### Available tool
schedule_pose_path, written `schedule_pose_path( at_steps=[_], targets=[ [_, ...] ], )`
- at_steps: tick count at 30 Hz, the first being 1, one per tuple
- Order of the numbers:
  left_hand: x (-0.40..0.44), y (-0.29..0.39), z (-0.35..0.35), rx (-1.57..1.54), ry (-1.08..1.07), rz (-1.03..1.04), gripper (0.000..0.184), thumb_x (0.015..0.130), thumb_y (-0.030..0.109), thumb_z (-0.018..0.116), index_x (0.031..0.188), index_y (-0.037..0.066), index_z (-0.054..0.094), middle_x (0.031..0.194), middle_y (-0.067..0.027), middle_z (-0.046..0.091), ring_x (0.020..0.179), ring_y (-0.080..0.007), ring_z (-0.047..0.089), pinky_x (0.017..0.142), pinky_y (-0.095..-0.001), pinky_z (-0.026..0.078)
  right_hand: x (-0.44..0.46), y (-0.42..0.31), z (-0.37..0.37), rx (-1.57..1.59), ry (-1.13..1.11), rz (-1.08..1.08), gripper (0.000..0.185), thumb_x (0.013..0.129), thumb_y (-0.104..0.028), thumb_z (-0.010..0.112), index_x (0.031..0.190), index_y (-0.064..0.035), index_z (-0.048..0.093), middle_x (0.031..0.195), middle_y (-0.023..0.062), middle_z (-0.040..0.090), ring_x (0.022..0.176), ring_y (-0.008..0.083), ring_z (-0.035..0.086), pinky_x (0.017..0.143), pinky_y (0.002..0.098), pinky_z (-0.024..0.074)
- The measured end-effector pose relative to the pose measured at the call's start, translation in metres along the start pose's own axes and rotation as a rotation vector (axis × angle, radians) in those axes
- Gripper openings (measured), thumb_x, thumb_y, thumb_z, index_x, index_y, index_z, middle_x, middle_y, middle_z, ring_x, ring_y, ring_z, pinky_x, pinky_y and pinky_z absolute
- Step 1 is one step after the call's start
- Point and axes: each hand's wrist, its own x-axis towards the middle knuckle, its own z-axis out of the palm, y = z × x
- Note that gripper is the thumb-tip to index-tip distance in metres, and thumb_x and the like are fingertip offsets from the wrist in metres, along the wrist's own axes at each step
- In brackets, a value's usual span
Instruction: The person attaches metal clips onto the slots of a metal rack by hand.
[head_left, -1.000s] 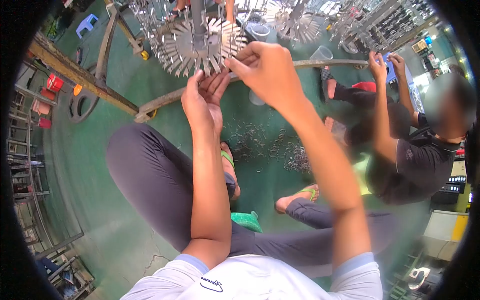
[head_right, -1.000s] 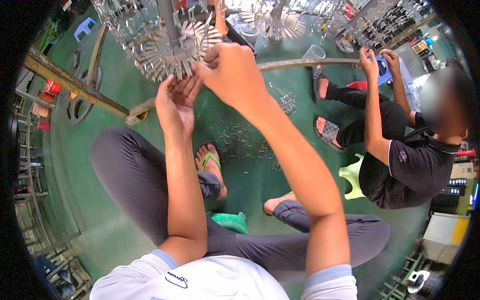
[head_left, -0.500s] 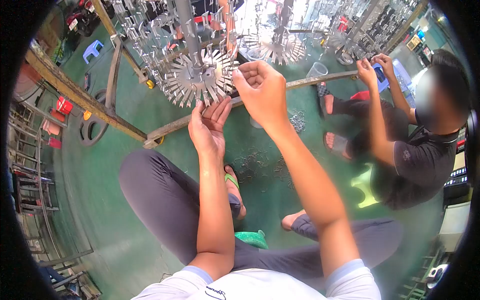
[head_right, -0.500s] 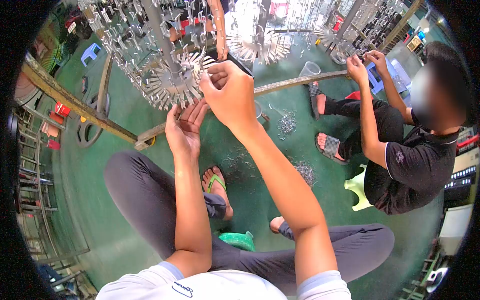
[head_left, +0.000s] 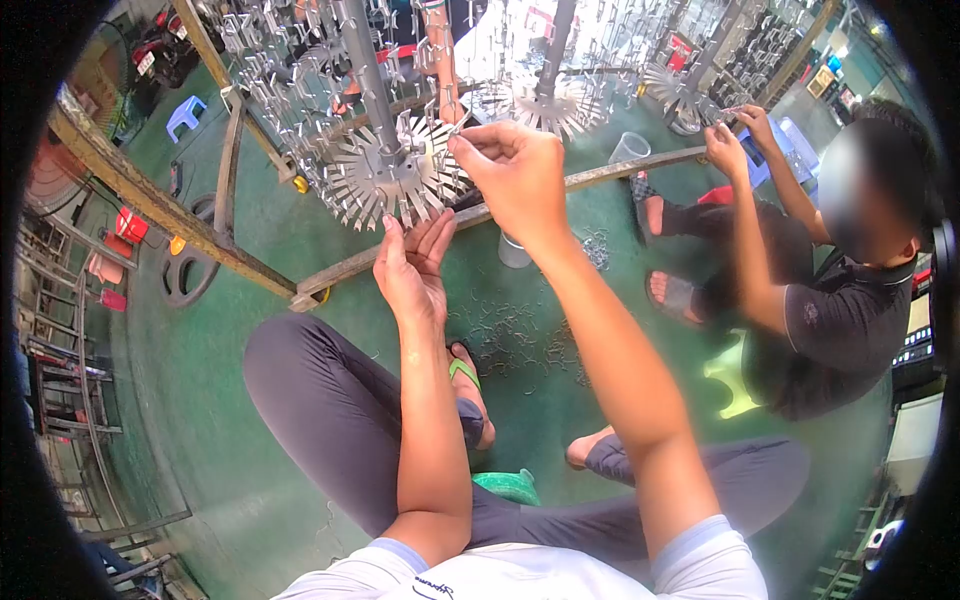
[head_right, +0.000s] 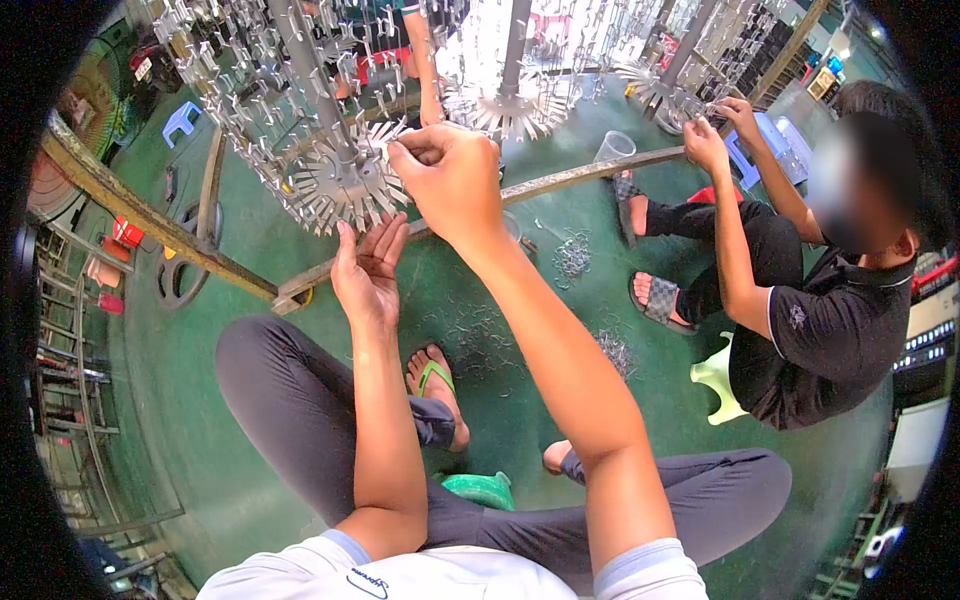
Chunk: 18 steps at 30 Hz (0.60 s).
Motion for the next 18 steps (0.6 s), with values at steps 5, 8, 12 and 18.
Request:
schedule_pose_path(
  at_steps=[5,8,12,18],
  targets=[
    [0.004,-0.01,-0.004,0.046,0.01,0.055,0.052,0.107,0.039,0.057,0.116,-0.012,0.054,0.11,-0.0296,0.07,0.105,-0.0419,0.072,0.091,-0.0452,0.065,-0.003,-0.016,-0.002,-0.124,0.017,-0.021,0.016,0.084,-0.01,0.079,0.09,0.0051,0.078,0.075,0.0155,0.076,0.065,0.0156,0.074,0.061,0.0301,0.0552],
    [0.006,-0.016,-0.005,0.054,0.023,0.066,0.051,0.107,0.04,0.056,0.112,-0.011,0.057,0.106,-0.0296,0.071,0.101,-0.0393,0.074,0.09,-0.0447,0.065,0.002,-0.017,-0.005,-0.158,0.007,0.029,0.016,0.084,-0.01,0.079,0.089,0.005,0.078,0.075,0.0165,0.076,0.065,0.0166,0.074,0.062,0.0304,0.0557],
    [0.006,-0.019,-0.006,0.032,0.028,0.056,0.052,0.107,0.041,0.056,0.112,-0.011,0.057,0.106,-0.0281,0.071,0.1,-0.038,0.074,0.09,-0.0456,0.065,0.009,-0.02,-0.011,-0.222,-0.045,0.025,0.023,0.076,-0.016,0.081,0.086,0.0053,0.078,0.073,0.0167,0.076,0.064,0.0188,0.074,0.064,0.0317,0.0567],
    [0.006,-0.022,-0.008,-0.001,-0.007,0.062,0.057,0.106,0.044,0.057,0.115,-0.012,0.054,0.113,-0.0287,0.068,0.107,-0.0403,0.072,0.093,-0.0473,0.064,0.032,-0.018,-0.023,-0.246,-0.273,0.095,0.025,0.079,-0.017,0.081,0.09,0.006,0.078,0.068,0.006,0.071,0.059,0.0075,0.062,0.054,0.0251,0.0477]
  ],
)
